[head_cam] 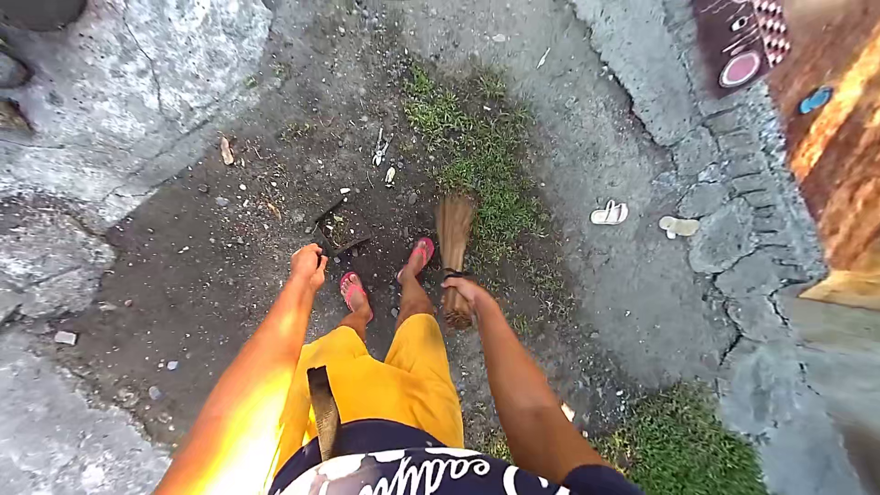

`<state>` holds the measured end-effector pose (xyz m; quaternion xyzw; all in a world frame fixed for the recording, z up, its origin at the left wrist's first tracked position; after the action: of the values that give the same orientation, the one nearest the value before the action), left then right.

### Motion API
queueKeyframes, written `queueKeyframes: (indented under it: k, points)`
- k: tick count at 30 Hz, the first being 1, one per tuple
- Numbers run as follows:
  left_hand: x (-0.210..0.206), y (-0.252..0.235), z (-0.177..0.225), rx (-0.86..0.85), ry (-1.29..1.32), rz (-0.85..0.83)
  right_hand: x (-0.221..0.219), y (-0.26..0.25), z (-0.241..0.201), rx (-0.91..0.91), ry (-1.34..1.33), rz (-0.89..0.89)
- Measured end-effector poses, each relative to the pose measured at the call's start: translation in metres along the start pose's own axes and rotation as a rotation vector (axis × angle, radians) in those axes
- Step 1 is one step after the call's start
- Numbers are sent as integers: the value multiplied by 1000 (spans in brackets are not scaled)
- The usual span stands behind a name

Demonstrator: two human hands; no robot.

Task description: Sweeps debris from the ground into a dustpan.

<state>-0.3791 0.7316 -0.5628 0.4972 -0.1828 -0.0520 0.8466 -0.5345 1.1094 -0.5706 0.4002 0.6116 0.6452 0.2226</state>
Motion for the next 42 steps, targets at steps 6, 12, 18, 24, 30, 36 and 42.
queueKeyframes:
  k: [6, 12, 18, 24, 30, 36, 42]
  points:
    - [-9, -10, 22, 73, 126, 144, -6, 55, -37, -10, 363, -247]
    - [-13, -5, 39, 169, 318, 297, 95, 56, -133, 102, 210, -91]
    - [-47, -10, 33, 204, 237, 354, 15, -29, -181, 44, 310, -82]
    - [-69, -8, 54, 200, 144, 321, 36, 30, -186, -20, 633, -364]
    - [-80, -18, 66, 200, 140, 311, 128, 44, -278, 144, 574, -172]
    - [-83, -23, 67, 182, 94, 333, 140, -43, -346, 214, 1281, 449]
    - [-76, -31, 60, 197, 99, 352, 242, -8, -344, 297, 1687, 421]
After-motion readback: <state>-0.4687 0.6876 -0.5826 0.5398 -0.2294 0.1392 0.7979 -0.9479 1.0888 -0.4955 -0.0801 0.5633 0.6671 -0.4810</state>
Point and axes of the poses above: each hand's wrist, its own y-axis away from the middle knuckle, its own x-axis out of the back of the hand, z = x × y, the point moved 9 cm from there along -y, towards the middle knuckle, and after that the axes turned 9 degrees about z, right-handed, at the moved point
